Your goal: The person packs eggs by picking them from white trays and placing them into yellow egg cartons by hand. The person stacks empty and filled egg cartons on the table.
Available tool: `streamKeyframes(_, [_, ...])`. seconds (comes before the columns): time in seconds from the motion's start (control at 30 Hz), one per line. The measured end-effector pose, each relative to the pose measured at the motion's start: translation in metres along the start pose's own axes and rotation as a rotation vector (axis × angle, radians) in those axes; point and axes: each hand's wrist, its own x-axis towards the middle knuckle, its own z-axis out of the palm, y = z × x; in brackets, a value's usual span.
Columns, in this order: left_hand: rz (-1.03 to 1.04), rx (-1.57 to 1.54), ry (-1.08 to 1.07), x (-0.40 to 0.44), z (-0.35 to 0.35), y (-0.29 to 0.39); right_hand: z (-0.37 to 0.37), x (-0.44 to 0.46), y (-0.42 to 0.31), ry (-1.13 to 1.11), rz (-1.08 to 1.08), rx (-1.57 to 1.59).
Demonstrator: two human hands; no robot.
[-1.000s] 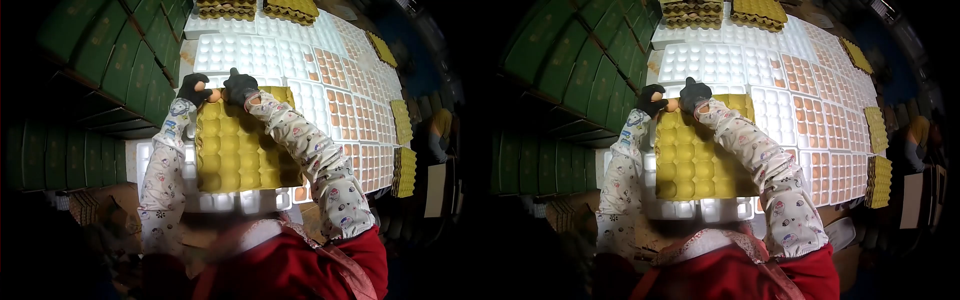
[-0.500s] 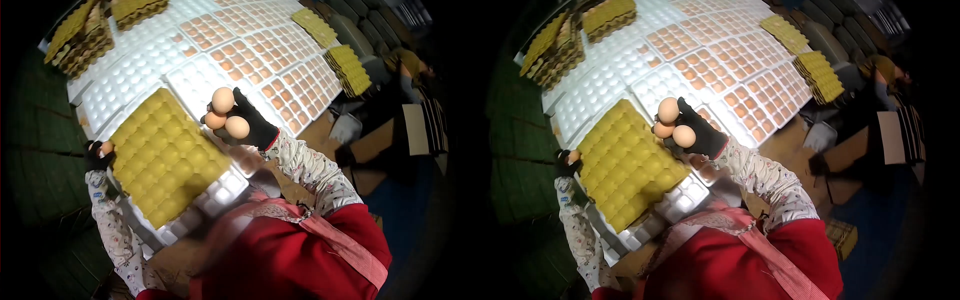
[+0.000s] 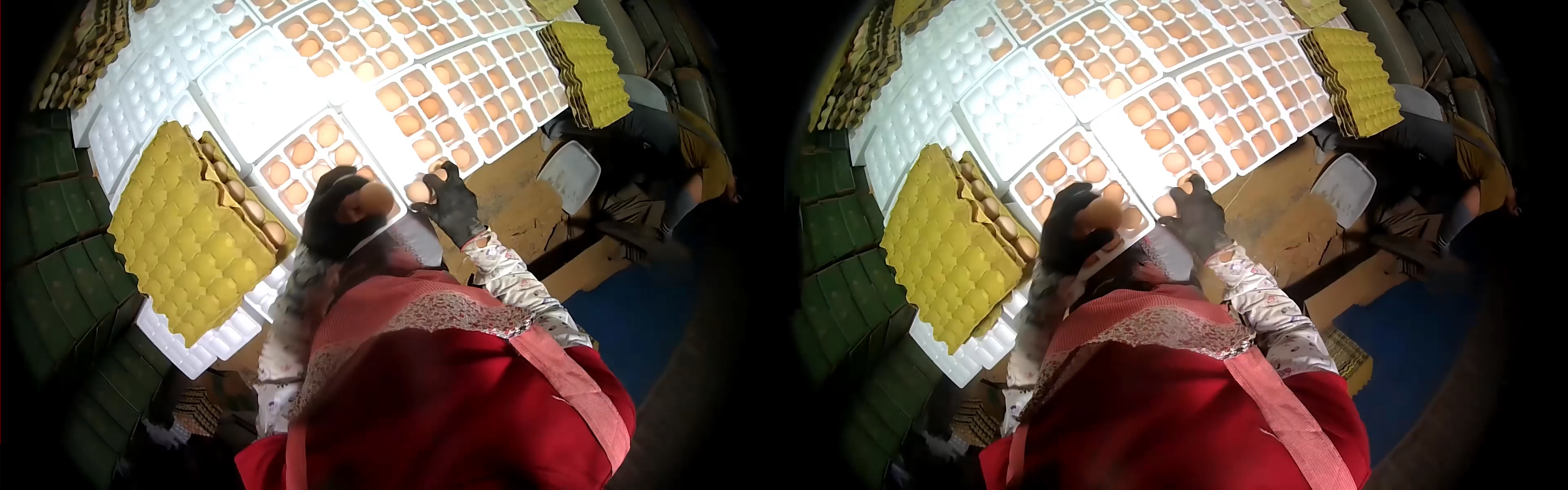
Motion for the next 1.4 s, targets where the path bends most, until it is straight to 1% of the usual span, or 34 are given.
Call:
streamKeyframes(0.03, [0.081,0.047,0.003,0.021,0.026,-0.022,-0.003,0.007,0.002,0.009,-0.013,0.026])
streamKeyframes(0.07, [0.130,0.175,-0.016,0.039,0.043,-0.042,-0.006,0.013,0.006,0.006,-0.015,0.038])
streamKeyframes(0.1, [0.178,0.301,-0.038,0.054,0.055,-0.057,-0.009,0.017,0.010,0.022,-0.048,0.132])
streamKeyframes(0.13, [0.021,0.418,-0.138,0.065,0.062,-0.066,-0.009,0.020,0.015,0.039,-0.078,0.228])
streamKeyframes(0.17, [-0.019,0.541,-0.199,0.073,0.067,-0.076,-0.008,0.024,0.022,0.037,-0.076,0.242])
streamKeyframes(0.23, [-0.120,0.719,-0.350,0.089,0.064,-0.070,-0.004,0.033,0.037,0.135,-0.155,0.453])
streamKeyframes(0.3, [-0.158,0.641,-0.331,0.097,0.060,-0.073,-0.001,0.041,0.047,0.118,-0.197,0.527])
streamKeyframes(0.33, [-0.128,0.617,-0.304,0.102,0.058,-0.070,0.001,0.045,0.048,0.077,-0.278,0.569])
streamKeyframes(0.37, [-0.178,0.592,-0.297,0.108,0.056,-0.073,0.003,0.048,0.048,0.040,-0.361,0.611])
streamKeyframes(0.47, [-0.015,0.640,-0.186,0.127,0.055,-0.089,0.013,0.048,0.039,0.008,-0.430,0.677])
streamKeyframes(0.5, [-0.007,0.647,-0.176,0.133,0.052,-0.095,0.013,0.050,0.035,0.010,-0.455,0.707])
streamKeyframes(0.57, [-0.102,0.468,-0.150,0.140,0.046,-0.110,0.013,0.058,0.031,0.020,-0.501,0.702])
streamKeyframes(0.6, [-0.153,0.475,-0.166,0.141,0.046,-0.106,0.009,0.062,0.028,0.042,-0.484,0.707])
streamKeyframes(0.63, [-0.215,0.501,-0.135,0.138,0.049,-0.100,0.004,0.062,0.025,0.060,-0.463,0.712])
streamKeyframes(0.67, [-0.200,0.437,-0.007,0.136,0.053,-0.097,-0.002,0.065,0.023,0.011,-0.407,0.720])
streamKeyframes(0.7, [-0.183,0.373,0.123,0.136,0.056,-0.095,-0.003,0.067,0.023,0.007,-0.410,0.715])
streamKeyframes(0.73, [-0.175,0.371,0.132,0.141,0.059,-0.095,-0.006,0.073,0.022,0.095,-0.394,0.735])
streamKeyframes(0.77, [-0.159,0.368,0.326,0.149,0.061,-0.097,-0.008,0.078,0.019,0.185,-0.379,0.755])
streamKeyframes(0.8, [-0.144,0.361,0.520,0.156,0.061,-0.100,-0.011,0.079,0.015,0.191,-0.369,0.762])
streamKeyframes(0.83, [-0.095,0.345,0.575,0.165,0.057,-0.104,-0.009,0.083,0.008,0.195,-0.374,0.756])
streamKeyframes(0.9, [0.025,0.410,0.662,0.187,0.046,-0.114,0.004,0.090,-0.003,0.030,-0.328,0.556])
streamKeyframes(0.93, [-0.059,0.345,0.590,0.195,0.040,-0.125,0.020,0.096,-0.006,0.109,-0.356,0.388])
streamKeyframes(0.97, [-0.041,0.373,0.532,0.200,0.035,-0.137,0.031,0.098,-0.006,0.112,-0.362,0.375])
streamKeyframes(1.03, [0.056,0.428,0.547,0.200,0.030,-0.142,0.037,0.097,-0.012,0.273,-0.422,0.332])
streamKeyframes(1.07, [-0.025,0.298,0.543,0.193,0.033,-0.145,0.040,0.095,-0.011,0.284,-0.394,0.470])
streamKeyframes(1.1, [-0.056,0.289,0.577,0.184,0.034,-0.128,0.037,0.092,-0.014,0.272,-0.399,0.466])
streamKeyframes(1.17, [-0.053,-0.091,0.718,0.148,0.033,-0.077,0.028,0.091,-0.021,0.249,-0.243,0.568])
streamKeyframes(1.2, [-0.058,0.017,0.697,0.119,0.023,-0.057,0.033,0.095,-0.023,0.348,-0.304,0.580])
streamKeyframes(1.23, [-0.064,0.124,0.676,0.087,0.012,-0.030,0.029,0.100,-0.036,0.344,-0.276,0.657])
streamKeyframes(1.27, [0.031,0.270,0.659,0.052,-0.004,0.002,0.027,0.109,-0.049,0.335,-0.312,0.603])
streamKeyframes(1.3, [0.061,0.457,0.675,0.017,-0.021,0.019,0.026,0.122,-0.064,0.329,-0.349,0.549])
streamKeyframes(1.33, [0.081,0.537,0.728,-0.019,-0.044,0.026,0.027,0.137,-0.080,0.329,-0.406,0.505])
streamKeyframes(1.37, [0.072,0.686,0.803,-0.049,-0.073,0.035,0.024,0.151,-0.099,0.319,-0.450,0.507])
streamKeyframes(1.4, [-0.053,0.833,1.002,-0.076,-0.096,0.038,0.038,0.173,-0.111,0.497,-0.618,0.545])
